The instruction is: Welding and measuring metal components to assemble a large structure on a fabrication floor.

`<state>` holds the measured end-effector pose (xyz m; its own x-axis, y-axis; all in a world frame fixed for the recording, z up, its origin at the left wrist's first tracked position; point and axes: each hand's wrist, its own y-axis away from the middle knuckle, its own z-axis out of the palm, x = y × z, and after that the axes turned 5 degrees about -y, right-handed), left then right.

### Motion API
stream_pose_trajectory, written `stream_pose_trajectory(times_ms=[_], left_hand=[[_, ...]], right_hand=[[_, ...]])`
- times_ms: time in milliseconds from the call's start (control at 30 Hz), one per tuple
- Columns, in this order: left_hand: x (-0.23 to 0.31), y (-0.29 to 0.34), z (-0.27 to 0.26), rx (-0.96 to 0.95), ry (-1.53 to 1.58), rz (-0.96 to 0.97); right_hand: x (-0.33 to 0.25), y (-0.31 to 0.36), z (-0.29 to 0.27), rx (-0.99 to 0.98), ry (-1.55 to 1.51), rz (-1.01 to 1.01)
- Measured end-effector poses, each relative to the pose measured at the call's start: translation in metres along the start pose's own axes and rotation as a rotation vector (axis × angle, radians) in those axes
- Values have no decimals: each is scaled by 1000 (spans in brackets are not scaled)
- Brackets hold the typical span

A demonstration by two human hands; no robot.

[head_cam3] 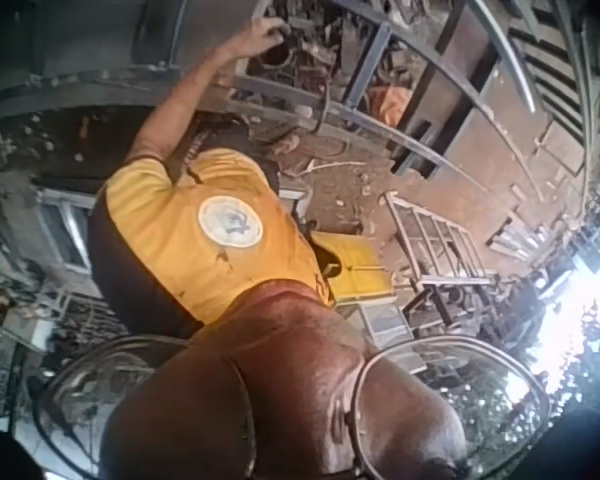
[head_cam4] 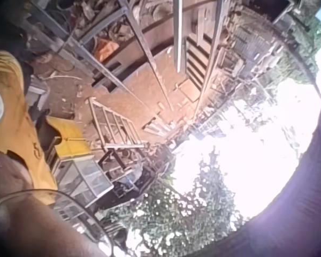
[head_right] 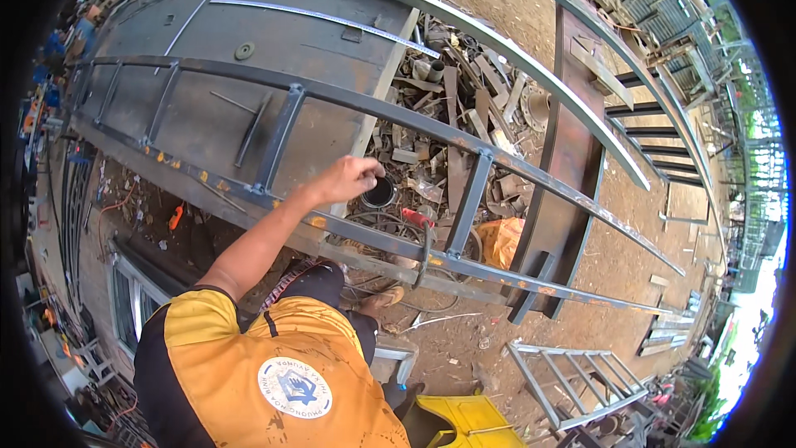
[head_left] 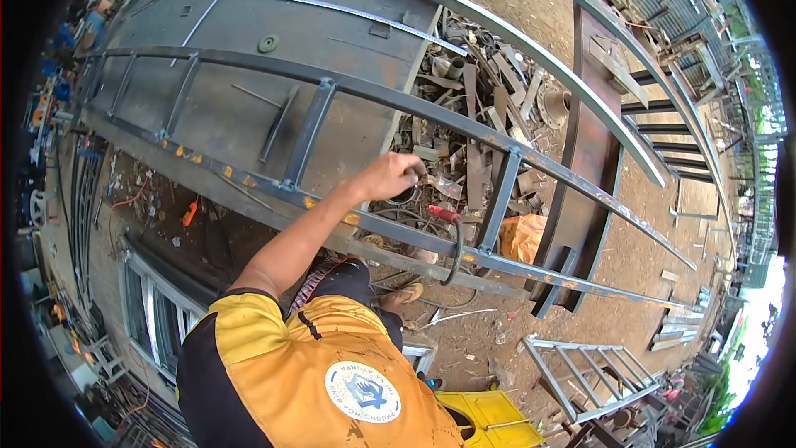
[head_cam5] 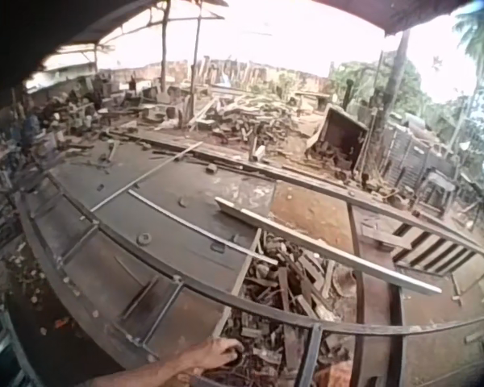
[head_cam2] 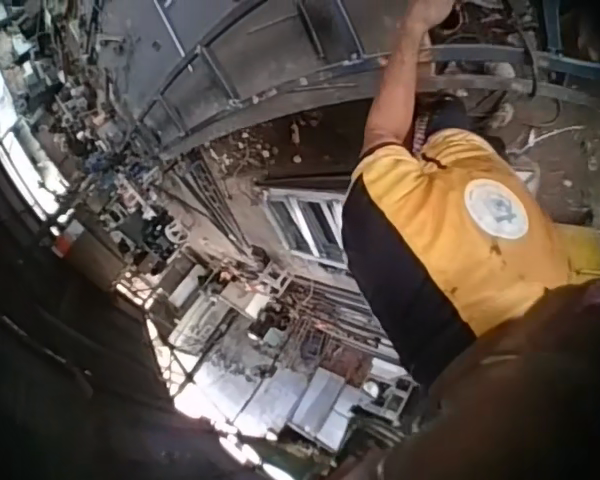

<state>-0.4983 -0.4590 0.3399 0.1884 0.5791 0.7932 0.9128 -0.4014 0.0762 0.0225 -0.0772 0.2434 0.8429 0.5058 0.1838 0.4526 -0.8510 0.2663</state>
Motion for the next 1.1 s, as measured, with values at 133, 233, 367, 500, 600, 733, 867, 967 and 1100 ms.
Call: stream_pose_trajectory(times_ms=[133, 233, 367, 500, 600, 733, 867, 967, 1100], left_hand=[[-41, -67, -15, 48, 197, -83], [-53, -118, -17, 69, 338, -143], [-84, -198, -16, 77, 550, -254], [-119, -276, -3, 84, 813, -385], [-140, -326, 3, 142, 997, -478], [-169, -367, -1, 354, 1028, -522], [-161, -375, -10, 483, 1112, -544], [-131, -353, -8, 475, 1262, -490], [-76, -279, 9, 491, 1378, -233]], right_hand=[[-22, 23, -5, -37, -106, 89], [-33, 45, -3, -77, -193, 168], [-79, 75, 11, -137, -341, 278], [-121, 91, 18, -183, -451, 368], [-130, 87, 10, -191, -498, 416], [-131, 70, -10, -174, -564, 458], [-134, 62, -20, -162, -654, 498], [-128, 55, -25, -171, -731, 505], [-119, 61, -22, -201, -856, 521]])
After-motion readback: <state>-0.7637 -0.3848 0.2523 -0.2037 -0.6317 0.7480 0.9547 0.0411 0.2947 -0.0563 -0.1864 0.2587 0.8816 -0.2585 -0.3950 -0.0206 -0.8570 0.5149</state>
